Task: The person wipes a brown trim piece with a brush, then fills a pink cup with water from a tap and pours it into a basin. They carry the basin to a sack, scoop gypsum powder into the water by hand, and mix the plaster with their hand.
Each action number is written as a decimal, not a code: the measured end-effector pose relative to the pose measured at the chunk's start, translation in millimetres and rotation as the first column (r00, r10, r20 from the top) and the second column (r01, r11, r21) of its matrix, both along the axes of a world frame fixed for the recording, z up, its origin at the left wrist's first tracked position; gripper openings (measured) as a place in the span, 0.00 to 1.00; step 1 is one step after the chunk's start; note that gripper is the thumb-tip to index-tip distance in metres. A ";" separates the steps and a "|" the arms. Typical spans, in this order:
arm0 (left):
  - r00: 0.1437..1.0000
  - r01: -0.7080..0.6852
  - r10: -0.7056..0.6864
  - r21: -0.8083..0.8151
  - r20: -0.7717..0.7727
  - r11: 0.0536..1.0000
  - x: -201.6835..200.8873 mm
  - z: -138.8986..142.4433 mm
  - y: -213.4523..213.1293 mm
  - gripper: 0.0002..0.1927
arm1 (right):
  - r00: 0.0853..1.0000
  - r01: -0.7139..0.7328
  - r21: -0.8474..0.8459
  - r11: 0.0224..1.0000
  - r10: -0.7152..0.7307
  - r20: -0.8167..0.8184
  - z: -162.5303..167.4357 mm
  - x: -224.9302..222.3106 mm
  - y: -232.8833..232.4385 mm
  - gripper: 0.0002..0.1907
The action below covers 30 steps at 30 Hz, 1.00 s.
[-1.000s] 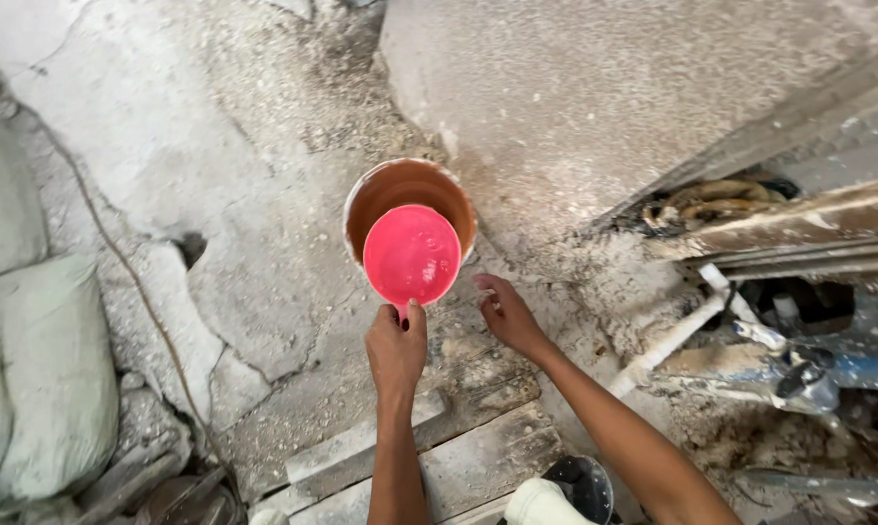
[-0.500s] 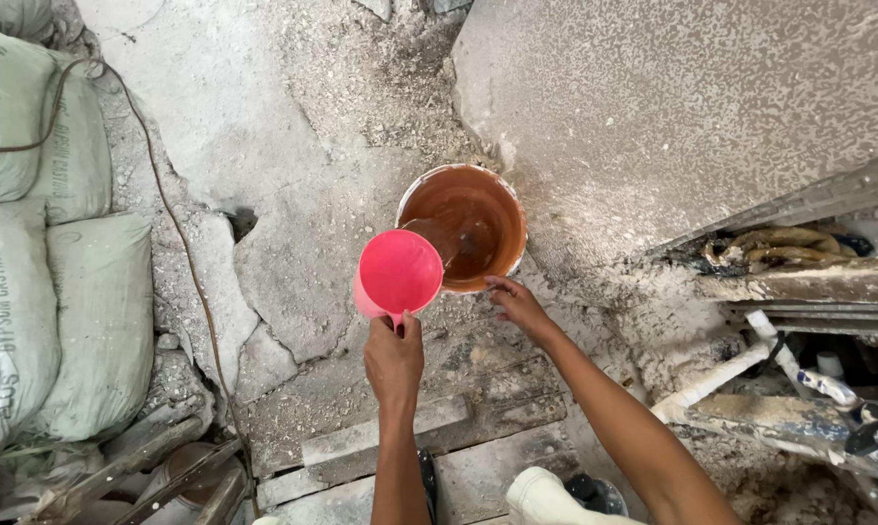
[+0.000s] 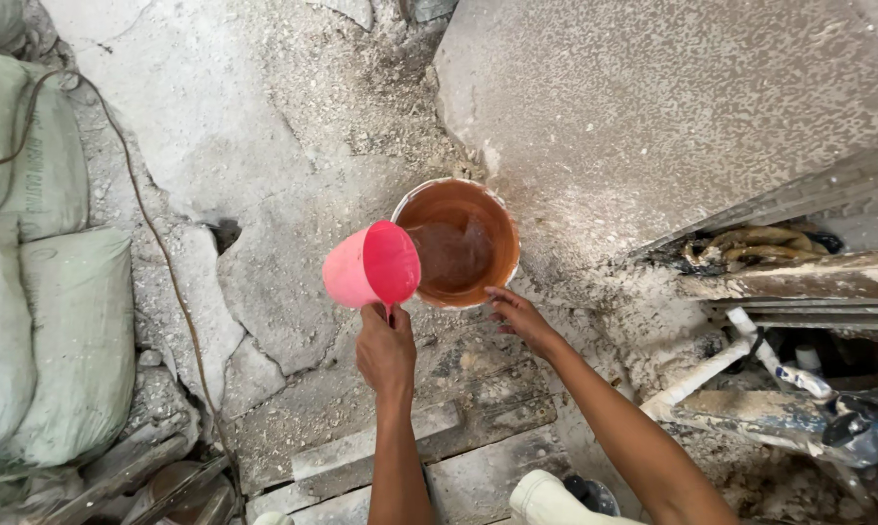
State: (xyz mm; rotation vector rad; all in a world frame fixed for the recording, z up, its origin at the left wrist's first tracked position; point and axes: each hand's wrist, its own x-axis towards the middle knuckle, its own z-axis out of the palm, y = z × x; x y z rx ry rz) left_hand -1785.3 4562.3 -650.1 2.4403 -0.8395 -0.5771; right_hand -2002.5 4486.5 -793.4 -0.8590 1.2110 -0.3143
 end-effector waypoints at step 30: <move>0.971 0.175 -0.146 -0.142 0.189 0.974 -88.8 -54.6 -39.2 0.10 | 0.878 0.238 -0.946 0.220 -0.465 0.113 263.8 -210.6 153.9 0.05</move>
